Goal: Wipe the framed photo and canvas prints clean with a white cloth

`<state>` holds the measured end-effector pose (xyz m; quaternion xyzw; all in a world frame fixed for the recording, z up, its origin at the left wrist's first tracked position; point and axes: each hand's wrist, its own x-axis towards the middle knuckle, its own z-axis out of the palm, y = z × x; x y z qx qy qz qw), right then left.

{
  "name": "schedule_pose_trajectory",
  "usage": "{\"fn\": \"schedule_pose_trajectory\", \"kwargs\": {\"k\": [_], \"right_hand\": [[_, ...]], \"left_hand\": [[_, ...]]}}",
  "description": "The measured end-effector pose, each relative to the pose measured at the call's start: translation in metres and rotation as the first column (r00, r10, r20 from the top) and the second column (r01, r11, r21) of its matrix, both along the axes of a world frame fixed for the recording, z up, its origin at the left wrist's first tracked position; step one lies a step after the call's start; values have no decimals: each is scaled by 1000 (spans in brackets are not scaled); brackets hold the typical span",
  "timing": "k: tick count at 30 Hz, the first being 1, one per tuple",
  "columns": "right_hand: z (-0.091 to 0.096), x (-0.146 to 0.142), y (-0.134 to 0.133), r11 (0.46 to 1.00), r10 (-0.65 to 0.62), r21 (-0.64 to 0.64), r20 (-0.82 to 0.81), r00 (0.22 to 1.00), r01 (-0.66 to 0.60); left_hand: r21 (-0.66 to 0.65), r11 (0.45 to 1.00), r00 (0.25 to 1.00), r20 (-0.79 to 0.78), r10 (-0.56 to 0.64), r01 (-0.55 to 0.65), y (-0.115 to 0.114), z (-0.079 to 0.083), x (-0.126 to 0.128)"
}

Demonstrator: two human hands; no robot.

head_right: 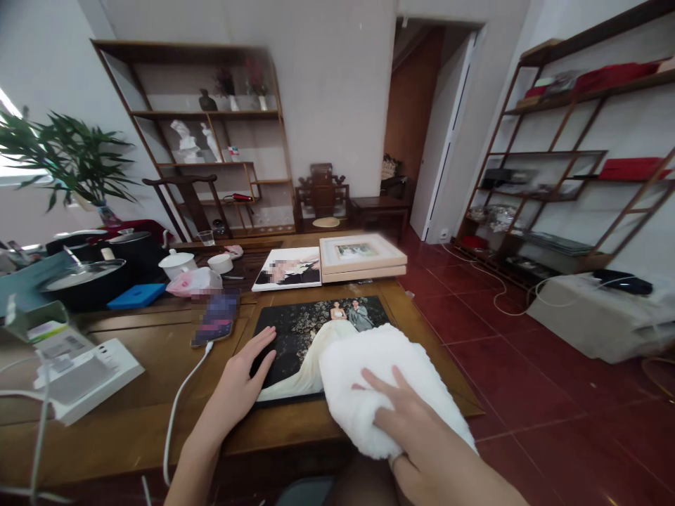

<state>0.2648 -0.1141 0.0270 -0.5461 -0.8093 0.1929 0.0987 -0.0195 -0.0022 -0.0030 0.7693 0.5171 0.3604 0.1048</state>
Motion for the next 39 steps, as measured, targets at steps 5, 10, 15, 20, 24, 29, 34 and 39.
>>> {"fn": "schedule_pose_trajectory", "kwargs": {"k": [5,10,15,20,24,29,34,39], "right_hand": [[7,-8,35,998,39,55,-9,999,-38],[15,-29,118,978,51,202,40,998,-57],[21,-46,157,963,66,260,40,997,-75],[21,-57,105,968,128,212,61,990,-138],[22,-63,39,970,218,108,18,976,-219],[19,-62,28,961,264,93,-17,964,-261],[14,-65,100,945,218,246,21,976,-216],[16,-84,157,940,140,301,90,986,-161]], "left_hand": [[-23,1000,1000,-14,-11,11,-1,1,0],[-31,999,1000,-18,-12,12,-1,0,-1],[-6,1000,1000,-8,-17,17,0,-2,-1],[-8,1000,1000,2,-8,8,-1,-2,-1],[-33,999,1000,-5,-4,4,-2,-2,-1],[-38,999,1000,-4,-10,10,-1,-1,0],[-10,1000,1000,5,-17,17,-1,-3,-1],[13,1000,999,24,-25,24,0,-5,-1]]}}
